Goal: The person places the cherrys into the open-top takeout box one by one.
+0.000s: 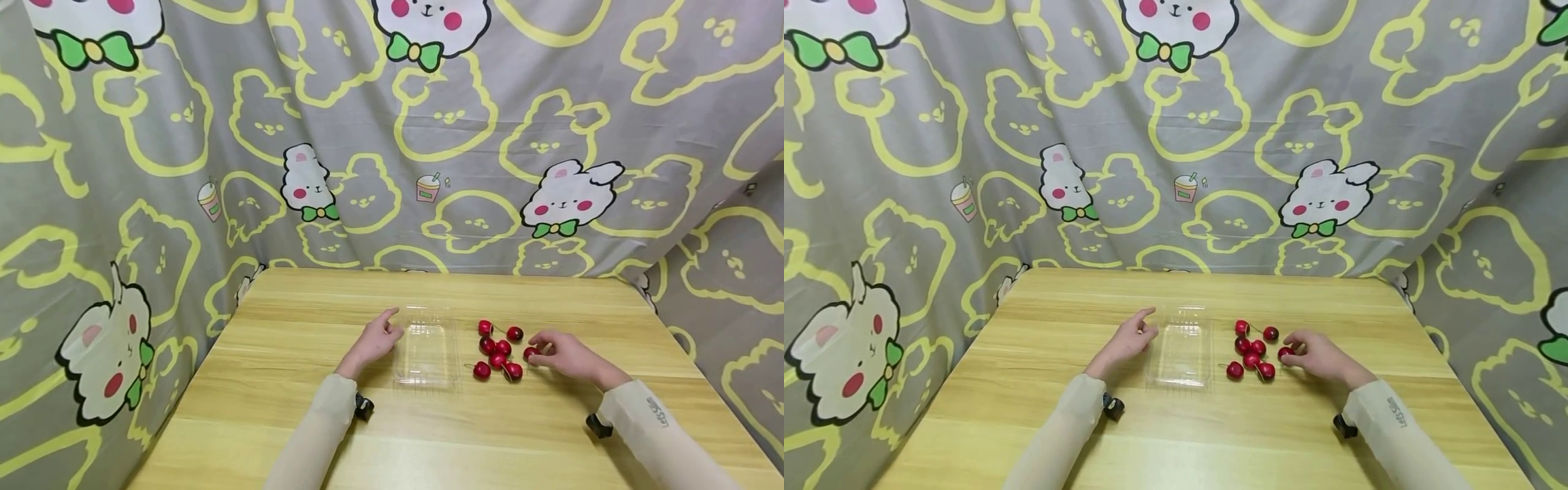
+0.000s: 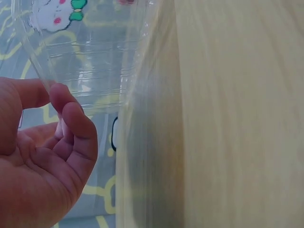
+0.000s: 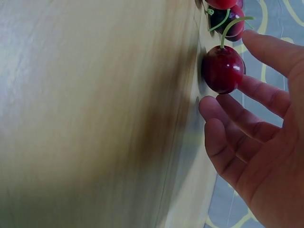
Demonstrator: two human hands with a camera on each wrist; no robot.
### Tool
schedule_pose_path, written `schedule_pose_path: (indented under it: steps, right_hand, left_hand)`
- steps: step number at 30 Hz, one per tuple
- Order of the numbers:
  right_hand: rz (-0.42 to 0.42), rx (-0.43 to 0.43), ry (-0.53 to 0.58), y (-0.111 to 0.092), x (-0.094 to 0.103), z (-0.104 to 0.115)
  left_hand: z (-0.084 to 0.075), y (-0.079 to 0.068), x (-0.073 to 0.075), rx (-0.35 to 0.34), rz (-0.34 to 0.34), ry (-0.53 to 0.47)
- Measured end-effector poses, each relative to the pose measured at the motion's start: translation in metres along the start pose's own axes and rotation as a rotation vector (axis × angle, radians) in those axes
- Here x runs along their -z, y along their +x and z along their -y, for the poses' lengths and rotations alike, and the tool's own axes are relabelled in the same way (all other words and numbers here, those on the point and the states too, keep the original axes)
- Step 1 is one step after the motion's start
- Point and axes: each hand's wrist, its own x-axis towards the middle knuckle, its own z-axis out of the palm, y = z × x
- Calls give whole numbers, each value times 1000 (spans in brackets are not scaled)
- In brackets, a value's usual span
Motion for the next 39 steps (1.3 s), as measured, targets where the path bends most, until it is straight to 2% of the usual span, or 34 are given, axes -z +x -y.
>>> schedule_pose_path:
  steps: [8,19,30,39]
  right_hand:
    - [19,0,-15,2,-3,-2]
    - [34,-1,1,2,-2,2]
    - [0,-18,-8,-3,2,-4]
    - [-75,22,-43,-7,15,11]
  left_hand:
    - [-1,1,-1,-2,-18,8]
    - [-2,0,1,-1,-1,3]
    - [1,1,-2,8,7,-21]
    - [2,2,-1,5,20,-17]
